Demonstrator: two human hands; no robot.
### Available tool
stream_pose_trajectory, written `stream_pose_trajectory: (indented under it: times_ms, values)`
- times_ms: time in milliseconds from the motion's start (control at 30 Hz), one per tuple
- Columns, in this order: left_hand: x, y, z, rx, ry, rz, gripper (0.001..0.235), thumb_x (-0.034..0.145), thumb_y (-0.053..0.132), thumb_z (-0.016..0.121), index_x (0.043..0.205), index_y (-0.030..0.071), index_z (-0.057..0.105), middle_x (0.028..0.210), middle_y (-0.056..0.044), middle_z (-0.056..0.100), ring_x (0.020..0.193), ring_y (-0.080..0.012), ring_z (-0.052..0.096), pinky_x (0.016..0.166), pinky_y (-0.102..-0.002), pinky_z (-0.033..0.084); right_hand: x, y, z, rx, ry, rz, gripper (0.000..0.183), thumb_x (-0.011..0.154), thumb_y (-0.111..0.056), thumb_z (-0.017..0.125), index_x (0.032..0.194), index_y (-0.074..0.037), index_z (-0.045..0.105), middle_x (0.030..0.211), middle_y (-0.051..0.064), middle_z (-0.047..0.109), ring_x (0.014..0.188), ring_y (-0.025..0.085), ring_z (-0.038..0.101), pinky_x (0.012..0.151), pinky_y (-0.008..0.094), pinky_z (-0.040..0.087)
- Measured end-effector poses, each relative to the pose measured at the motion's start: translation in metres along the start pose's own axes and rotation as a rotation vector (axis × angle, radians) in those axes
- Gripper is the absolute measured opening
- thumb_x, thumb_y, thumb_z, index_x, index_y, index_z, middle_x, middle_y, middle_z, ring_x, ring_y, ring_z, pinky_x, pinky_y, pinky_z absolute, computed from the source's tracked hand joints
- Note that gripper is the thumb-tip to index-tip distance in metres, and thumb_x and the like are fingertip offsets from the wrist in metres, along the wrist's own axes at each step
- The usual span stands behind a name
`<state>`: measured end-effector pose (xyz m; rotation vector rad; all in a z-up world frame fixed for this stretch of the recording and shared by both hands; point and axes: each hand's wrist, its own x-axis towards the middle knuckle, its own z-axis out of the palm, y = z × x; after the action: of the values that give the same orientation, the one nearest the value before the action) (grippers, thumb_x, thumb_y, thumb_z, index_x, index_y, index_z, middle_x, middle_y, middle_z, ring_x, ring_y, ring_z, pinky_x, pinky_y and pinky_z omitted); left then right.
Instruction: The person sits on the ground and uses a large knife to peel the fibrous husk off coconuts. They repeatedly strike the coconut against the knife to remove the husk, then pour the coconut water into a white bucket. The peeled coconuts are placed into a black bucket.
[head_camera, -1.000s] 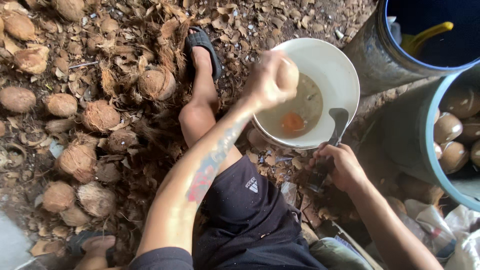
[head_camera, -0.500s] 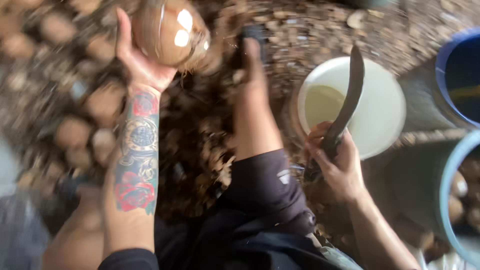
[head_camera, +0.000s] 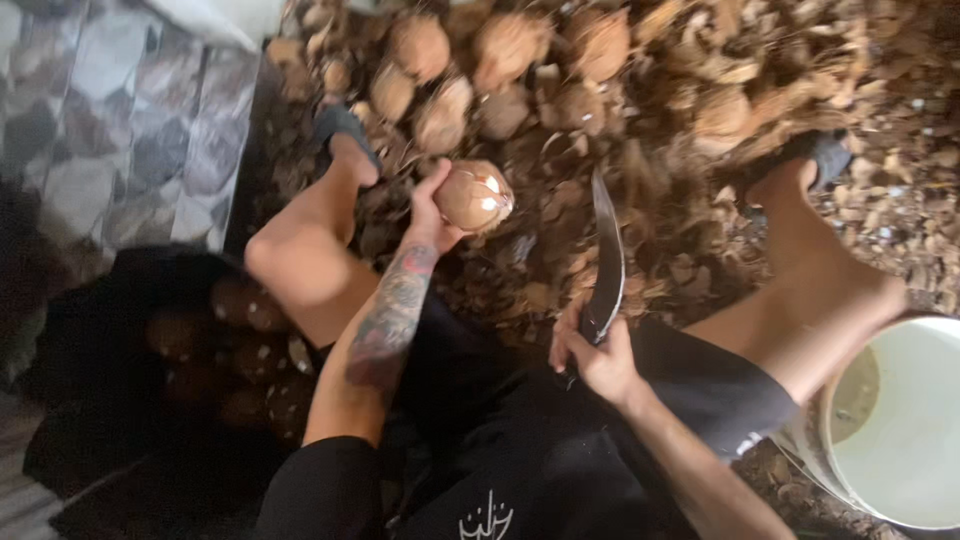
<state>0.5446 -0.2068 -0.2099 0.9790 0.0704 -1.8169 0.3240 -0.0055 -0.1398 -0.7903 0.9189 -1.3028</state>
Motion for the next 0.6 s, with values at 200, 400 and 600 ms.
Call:
stream_pose_trajectory:
  times_ms: [200, 400, 600]
  values:
    - [0.032, -0.021, -0.042, 0.174, 0.091, -0.187, 0.081, 0.073, 0.062, 0.088, 0.132, 0.011, 0.069, 0.134, -0.024, 0.070, 0.124, -0.0504, 0.064, 0.104, -0.078, 0.046, 0.027, -0.067, 0.018, -0.259, -0.392, -0.299, 0.021, 0.093, 0.005, 0.060, 0.077, -0.006, 0.053, 0.061, 0.013, 0.066, 0.051, 0.026, 0.068, 0.054, 0.031, 0.055]
    - [0.013, -0.023, -0.005, 0.213, 0.032, -0.203, 0.070, 0.078, 0.054, 0.087, 0.127, 0.007, 0.070, 0.130, -0.026, 0.069, 0.122, -0.0488, 0.064, 0.104, -0.075, 0.045, 0.064, -0.006, -0.009, -0.399, -0.207, -0.390, 0.016, 0.077, 0.008, 0.062, 0.071, -0.005, 0.056, 0.048, 0.013, 0.060, 0.035, 0.024, 0.062, 0.038, 0.034, 0.052]
    - [0.042, -0.033, -0.026, 0.239, -0.075, -0.240, 0.053, 0.081, 0.030, 0.084, 0.129, 0.013, 0.073, 0.125, -0.020, 0.075, 0.114, -0.0374, 0.074, 0.100, -0.057, 0.060, 0.048, 0.066, -0.067, -0.639, 0.033, 0.711, 0.010, 0.081, -0.006, 0.061, 0.071, -0.001, 0.061, 0.041, 0.018, 0.057, 0.033, 0.032, 0.063, 0.035, 0.042, 0.048]
